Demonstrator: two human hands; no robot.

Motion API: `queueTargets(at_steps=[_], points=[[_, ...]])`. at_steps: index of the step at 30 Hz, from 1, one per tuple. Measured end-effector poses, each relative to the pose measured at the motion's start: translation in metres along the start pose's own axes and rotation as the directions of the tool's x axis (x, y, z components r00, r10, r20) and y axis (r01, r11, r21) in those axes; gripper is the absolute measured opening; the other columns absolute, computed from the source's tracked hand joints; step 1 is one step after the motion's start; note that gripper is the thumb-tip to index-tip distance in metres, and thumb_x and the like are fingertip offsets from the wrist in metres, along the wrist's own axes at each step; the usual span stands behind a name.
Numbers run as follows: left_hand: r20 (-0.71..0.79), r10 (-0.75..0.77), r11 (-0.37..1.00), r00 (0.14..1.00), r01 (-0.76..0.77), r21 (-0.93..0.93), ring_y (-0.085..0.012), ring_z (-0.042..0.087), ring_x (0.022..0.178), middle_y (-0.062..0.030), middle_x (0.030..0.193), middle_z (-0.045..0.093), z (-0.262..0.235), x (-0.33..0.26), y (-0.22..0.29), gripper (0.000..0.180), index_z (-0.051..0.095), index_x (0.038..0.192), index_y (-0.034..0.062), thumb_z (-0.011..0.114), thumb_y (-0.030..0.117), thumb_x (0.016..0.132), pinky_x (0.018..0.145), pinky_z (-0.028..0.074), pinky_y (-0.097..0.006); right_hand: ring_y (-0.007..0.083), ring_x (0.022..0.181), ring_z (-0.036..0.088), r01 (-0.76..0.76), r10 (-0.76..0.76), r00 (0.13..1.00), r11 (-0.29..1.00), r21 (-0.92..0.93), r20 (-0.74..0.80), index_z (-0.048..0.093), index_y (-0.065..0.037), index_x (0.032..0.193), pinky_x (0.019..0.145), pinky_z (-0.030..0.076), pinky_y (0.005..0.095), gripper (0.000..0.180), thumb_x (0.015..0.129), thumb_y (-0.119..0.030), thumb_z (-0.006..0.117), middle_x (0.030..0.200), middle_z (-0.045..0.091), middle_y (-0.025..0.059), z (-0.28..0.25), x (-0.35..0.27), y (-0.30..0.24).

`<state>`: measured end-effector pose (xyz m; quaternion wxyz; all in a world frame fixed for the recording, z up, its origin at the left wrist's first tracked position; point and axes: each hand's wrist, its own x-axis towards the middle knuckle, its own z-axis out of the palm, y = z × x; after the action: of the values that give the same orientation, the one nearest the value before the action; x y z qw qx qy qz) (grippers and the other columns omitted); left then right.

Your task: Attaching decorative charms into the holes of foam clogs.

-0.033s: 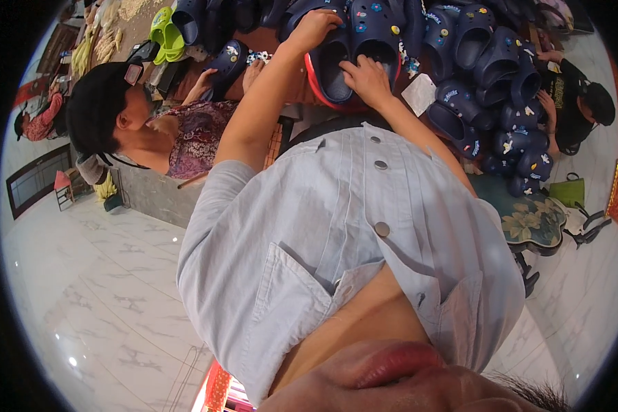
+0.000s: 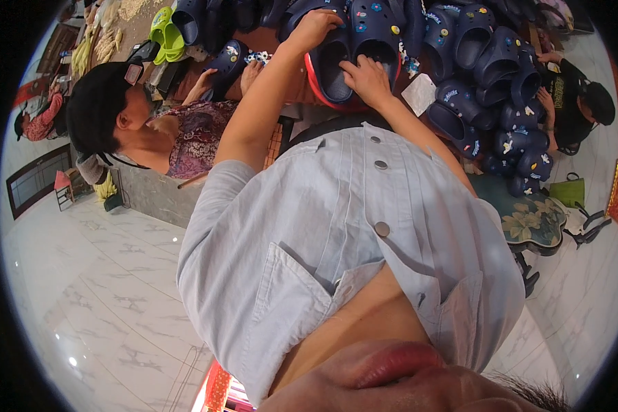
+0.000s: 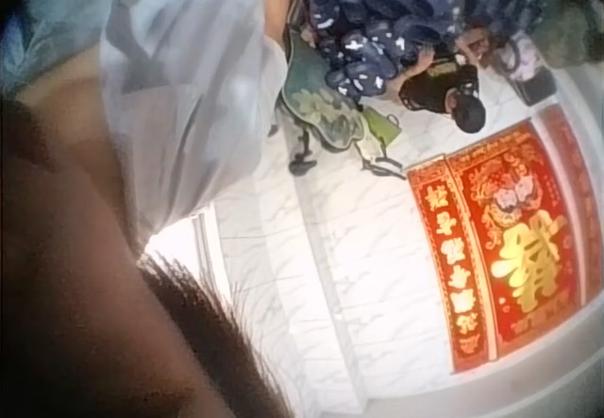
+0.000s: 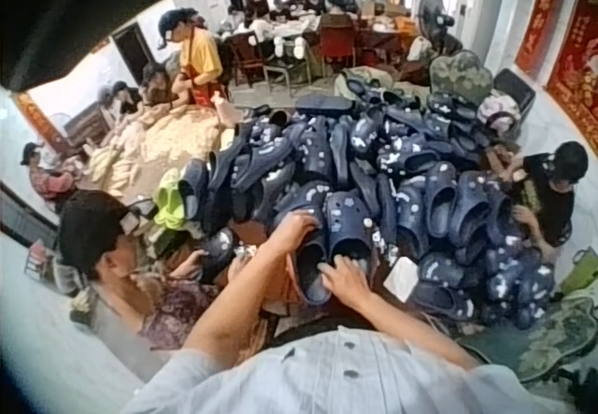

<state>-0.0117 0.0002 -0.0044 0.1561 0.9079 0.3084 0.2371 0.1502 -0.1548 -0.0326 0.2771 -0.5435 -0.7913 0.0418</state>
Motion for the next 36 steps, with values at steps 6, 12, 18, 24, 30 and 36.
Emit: queueTargets(at_steps=[6,12,18,24,30,36], points=[[0.031,0.057,0.997,0.998,-0.059,0.042,-0.0319,0.059,0.097,-0.0126,0.101,0.065,0.003,0.003,-0.008,0.021,0.068,0.096,0.0044,0.059,0.005,0.077,0.086,0.048,-0.039,0.0294,0.079,0.057,0.0,0.0,1.0,1.0,-0.005,0.016,0.064,-0.019,0.098,0.066,0.043,0.0406,0.022,0.076,-0.024,0.063,0.082,0.051,0.0103,0.001,0.002,0.003],[0.037,0.066,0.984,0.997,-0.071,0.165,-0.029,0.057,0.102,-0.0087,0.106,0.064,-0.001,-0.002,0.002,0.03,0.069,0.097,0.0069,0.053,-0.001,0.072,0.087,0.047,-0.036,0.0293,0.081,0.057,-0.008,0.009,0.999,1.0,-0.02,0.041,0.064,-0.019,0.098,0.068,0.043,0.0405,0.022,0.077,-0.024,0.063,0.083,0.052,0.0105,0.0,0.003,0.004],[0.05,0.061,0.952,0.997,-0.073,0.297,-0.0246,0.053,0.11,-0.0041,0.113,0.063,-0.005,-0.011,0.007,0.034,0.069,0.101,0.0108,0.053,0.002,0.073,0.092,0.046,-0.033,0.0294,0.083,0.057,-0.005,0.007,0.999,0.999,-0.032,0.051,0.064,-0.019,0.099,0.069,0.043,0.0409,0.022,0.079,-0.025,0.061,0.084,0.052,0.011,0.004,0.003,0.005],[0.069,0.067,0.901,0.995,-0.09,0.425,-0.0228,0.053,0.111,-0.0011,0.112,0.063,-0.001,-0.01,0.012,0.029,0.07,0.099,0.0138,0.057,0.01,0.074,0.091,0.047,-0.033,0.0297,0.083,0.057,-0.007,0.01,0.997,1.0,-0.027,0.08,0.064,-0.018,0.1,0.069,0.043,0.0416,0.022,0.079,-0.026,0.061,0.084,0.052,0.0112,0.001,0.005,0.005],[0.141,0.048,0.91,0.989,-0.101,0.402,-0.0249,0.054,0.109,-0.0018,0.112,0.062,-0.007,0.001,0.019,0.025,0.07,0.097,0.013,0.057,0.009,0.075,0.09,0.048,-0.035,0.0307,0.085,0.057,-0.013,0.018,0.991,0.999,-0.037,0.133,0.063,-0.018,0.103,0.069,0.044,0.0427,0.024,0.08,-0.026,0.061,0.086,0.053,0.0122,-0.002,0.005,0.005],[0.031,-0.13,0.972,0.991,0.121,0.204,-0.0276,0.054,0.108,-0.0052,0.112,0.062,0.004,-0.007,0.014,0.03,0.069,0.1,0.0139,0.056,0.003,0.075,0.091,0.047,-0.037,0.033,0.09,0.056,-0.02,0.011,0.971,0.999,0.038,0.238,0.058,-0.019,0.115,0.075,0.045,0.0444,0.032,0.084,-0.028,0.059,0.089,0.053,0.0131,-0.015,0.005,0.005]])
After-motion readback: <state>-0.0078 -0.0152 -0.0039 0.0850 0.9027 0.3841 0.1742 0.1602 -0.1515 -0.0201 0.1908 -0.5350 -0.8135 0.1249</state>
